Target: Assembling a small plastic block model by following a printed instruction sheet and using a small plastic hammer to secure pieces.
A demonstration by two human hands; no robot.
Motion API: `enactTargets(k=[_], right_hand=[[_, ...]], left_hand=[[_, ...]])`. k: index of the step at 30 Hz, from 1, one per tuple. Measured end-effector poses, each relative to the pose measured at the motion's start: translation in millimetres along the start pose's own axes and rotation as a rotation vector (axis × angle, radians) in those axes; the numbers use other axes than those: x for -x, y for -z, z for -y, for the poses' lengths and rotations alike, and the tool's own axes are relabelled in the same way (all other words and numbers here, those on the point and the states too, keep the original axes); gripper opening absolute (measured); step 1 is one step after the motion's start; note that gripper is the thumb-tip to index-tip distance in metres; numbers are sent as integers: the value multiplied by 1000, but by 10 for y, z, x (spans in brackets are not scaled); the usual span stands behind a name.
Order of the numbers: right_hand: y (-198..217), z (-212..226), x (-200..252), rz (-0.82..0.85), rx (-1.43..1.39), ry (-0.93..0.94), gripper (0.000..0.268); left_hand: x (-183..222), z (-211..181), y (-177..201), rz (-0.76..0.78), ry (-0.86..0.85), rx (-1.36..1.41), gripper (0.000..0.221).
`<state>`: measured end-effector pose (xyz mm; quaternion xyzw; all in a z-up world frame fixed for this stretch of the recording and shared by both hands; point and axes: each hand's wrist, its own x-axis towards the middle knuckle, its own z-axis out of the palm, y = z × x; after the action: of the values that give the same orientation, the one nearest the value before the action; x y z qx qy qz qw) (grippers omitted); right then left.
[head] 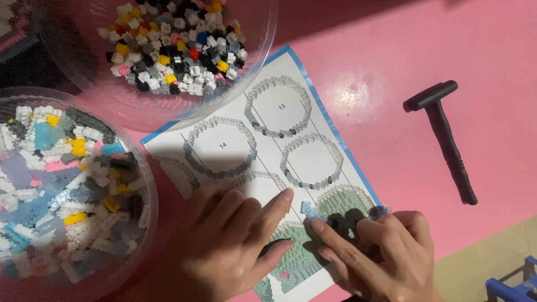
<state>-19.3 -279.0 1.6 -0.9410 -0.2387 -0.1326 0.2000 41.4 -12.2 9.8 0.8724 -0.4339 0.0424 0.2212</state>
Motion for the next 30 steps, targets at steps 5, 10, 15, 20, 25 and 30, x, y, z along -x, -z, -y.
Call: enactTargets(k=[5,10,15,20,25,30], right_hand=[[-8,-10,18,25,1,-1,39],[-5,-19,21,40,5,2,39],[-6,-18,50,37,-9,-16,38],[-16,-26,55,41,0,3,37],[-15,-26,35,40,-3,2,35],[-26,-53,22,25,19,33,36]], left_hand=[[-12,0,-16,-6,56,34,74],[-19,-2,-47,10,77,29,73],[-17,-24,-72,-8,94,22,72],[-9,-5,-61,13,82,32,72],[-16,1,-55,2,83,25,73],[-17,-10,-44,-2,86,43,72]])
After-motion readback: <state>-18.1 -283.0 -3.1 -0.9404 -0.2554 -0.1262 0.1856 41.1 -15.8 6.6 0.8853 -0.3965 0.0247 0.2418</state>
